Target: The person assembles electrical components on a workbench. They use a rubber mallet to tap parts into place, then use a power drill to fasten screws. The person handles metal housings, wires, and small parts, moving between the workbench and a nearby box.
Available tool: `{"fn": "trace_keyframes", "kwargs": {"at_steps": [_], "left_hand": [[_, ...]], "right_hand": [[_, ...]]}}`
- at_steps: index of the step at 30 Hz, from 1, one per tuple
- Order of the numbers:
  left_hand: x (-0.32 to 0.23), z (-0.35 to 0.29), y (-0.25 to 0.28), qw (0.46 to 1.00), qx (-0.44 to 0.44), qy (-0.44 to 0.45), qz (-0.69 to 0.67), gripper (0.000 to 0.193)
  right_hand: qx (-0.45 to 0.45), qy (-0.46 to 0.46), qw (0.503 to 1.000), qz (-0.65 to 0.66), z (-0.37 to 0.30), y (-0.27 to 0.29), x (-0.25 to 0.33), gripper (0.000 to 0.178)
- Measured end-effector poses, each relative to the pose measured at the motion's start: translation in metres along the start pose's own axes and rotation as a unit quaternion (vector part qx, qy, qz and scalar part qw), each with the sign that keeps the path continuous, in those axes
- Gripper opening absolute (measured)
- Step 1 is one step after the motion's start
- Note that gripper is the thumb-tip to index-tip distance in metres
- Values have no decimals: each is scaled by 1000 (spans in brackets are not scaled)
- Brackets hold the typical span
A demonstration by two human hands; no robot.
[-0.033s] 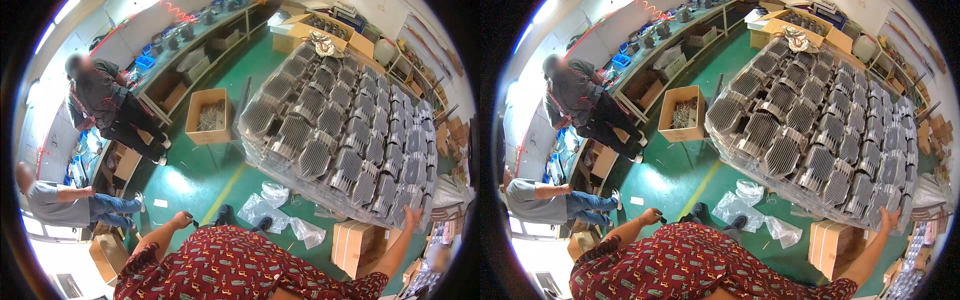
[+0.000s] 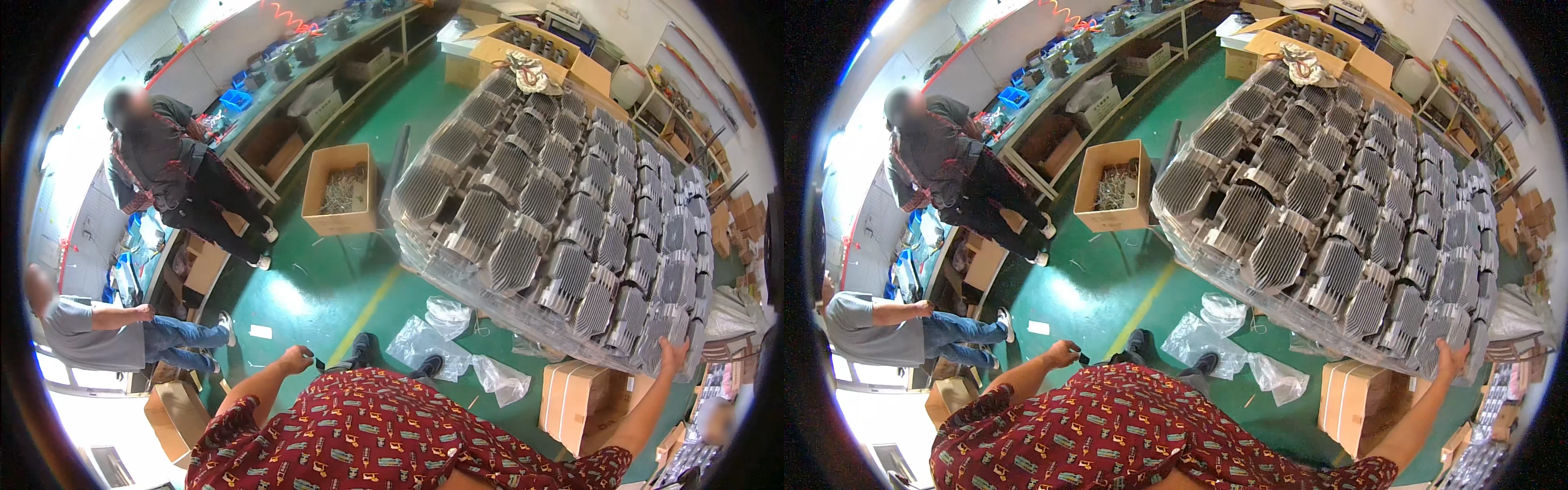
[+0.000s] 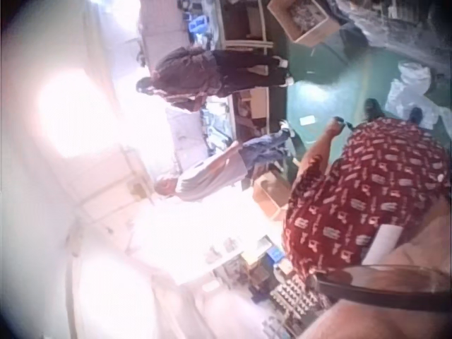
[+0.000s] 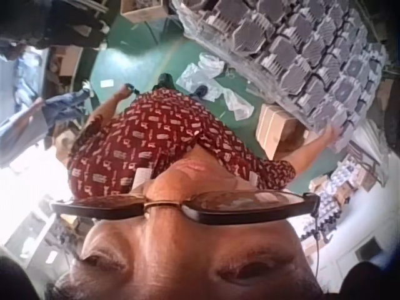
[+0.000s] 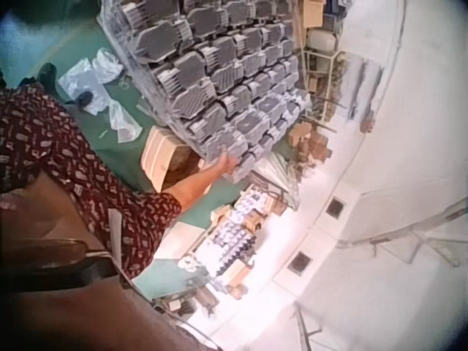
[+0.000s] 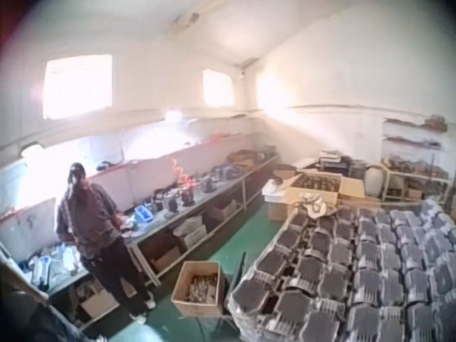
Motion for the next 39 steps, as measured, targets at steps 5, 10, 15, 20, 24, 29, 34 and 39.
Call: {"fn": "trace_keyframes", "kwargs": {"at_steps": [5,10,15,20,24,29,34,39], "left_hand": [[15,50,5,1000,10,-19,15,36],[61,119,36,999,22,9,-33,35],[87,173,116,993,-46,-75,-79,36],[34,225,238,976,-45,-201,-68,43],[-83,221,342,933,-32,-324,-155,49],[-219,142,413,855,253,-330,-310,72],[-276,125,437,741,543,-211,-333,87],[-308,168,492,729,568,-235,-301,62]], "right_hand": [[-51,-47,997,-23,-22,43,37,109],[-131,-24,991,-5,-84,90,143,109],[-159,35,980,114,-193,123,337,104],[-96,174,941,275,-281,111,556,96],[14,284,884,371,-353,83,746,95],[105,418,820,376,-417,37,896,99],[107,565,766,286,-457,-9,1003,102],[84,626,716,296,-458,-66,1082,99]]}}
Point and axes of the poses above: each hand's wrist, its own z-axis towards the middle knuckle, its own y-axis out of the back of the hand, x = y × z, the point moved 7 cm from there along z, towards the middle knuckle, and after that the axes turned 14 degrees about y, right-handed, at the moved point
